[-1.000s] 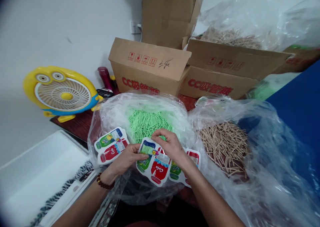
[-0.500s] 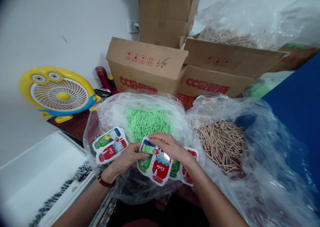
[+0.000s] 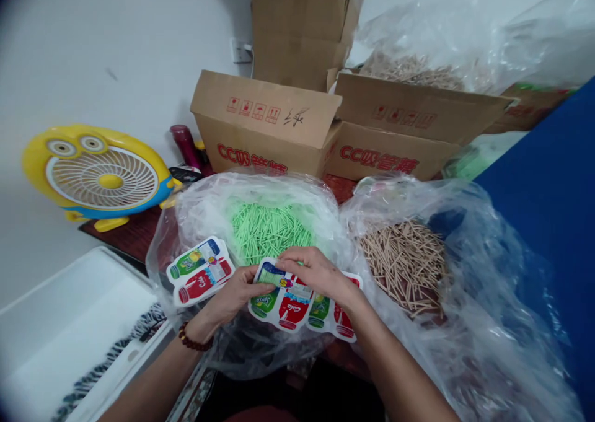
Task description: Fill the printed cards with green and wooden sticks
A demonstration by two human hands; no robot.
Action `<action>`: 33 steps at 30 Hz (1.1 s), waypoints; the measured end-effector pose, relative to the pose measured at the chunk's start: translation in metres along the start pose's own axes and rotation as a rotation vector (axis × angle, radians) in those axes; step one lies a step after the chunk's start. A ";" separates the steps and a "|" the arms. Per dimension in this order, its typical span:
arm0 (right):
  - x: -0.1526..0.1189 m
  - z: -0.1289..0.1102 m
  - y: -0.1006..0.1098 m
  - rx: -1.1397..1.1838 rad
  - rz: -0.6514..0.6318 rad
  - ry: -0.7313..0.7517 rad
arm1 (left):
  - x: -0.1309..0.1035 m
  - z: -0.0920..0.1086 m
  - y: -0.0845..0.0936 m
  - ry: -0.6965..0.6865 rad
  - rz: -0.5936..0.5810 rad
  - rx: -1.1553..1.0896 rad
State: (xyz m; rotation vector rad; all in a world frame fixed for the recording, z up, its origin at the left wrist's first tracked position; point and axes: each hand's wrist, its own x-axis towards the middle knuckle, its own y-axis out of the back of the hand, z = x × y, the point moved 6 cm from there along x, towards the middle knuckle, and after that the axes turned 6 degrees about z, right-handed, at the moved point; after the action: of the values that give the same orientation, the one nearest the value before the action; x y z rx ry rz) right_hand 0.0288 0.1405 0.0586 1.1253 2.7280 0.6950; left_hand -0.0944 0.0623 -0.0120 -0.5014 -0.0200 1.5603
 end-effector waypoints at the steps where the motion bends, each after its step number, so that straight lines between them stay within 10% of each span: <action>1: -0.003 0.002 0.004 0.011 0.037 -0.023 | 0.000 0.001 0.001 -0.001 0.013 -0.006; 16: -0.048 0.014 0.017 -0.161 0.134 -0.096 | -0.010 0.005 -0.037 -0.118 0.165 0.230; 28: -0.092 0.042 0.035 -0.053 0.300 -0.128 | 0.005 -0.013 -0.078 -0.074 -0.014 0.387; 33: -0.106 0.059 0.077 -0.090 0.294 -0.152 | 0.009 -0.016 -0.097 -0.029 -0.103 0.397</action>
State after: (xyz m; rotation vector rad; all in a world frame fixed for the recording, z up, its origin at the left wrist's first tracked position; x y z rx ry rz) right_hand 0.1708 0.1368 0.0334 1.5070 2.4069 0.7235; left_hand 0.0030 0.0729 0.0013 -0.1614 0.2344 1.4238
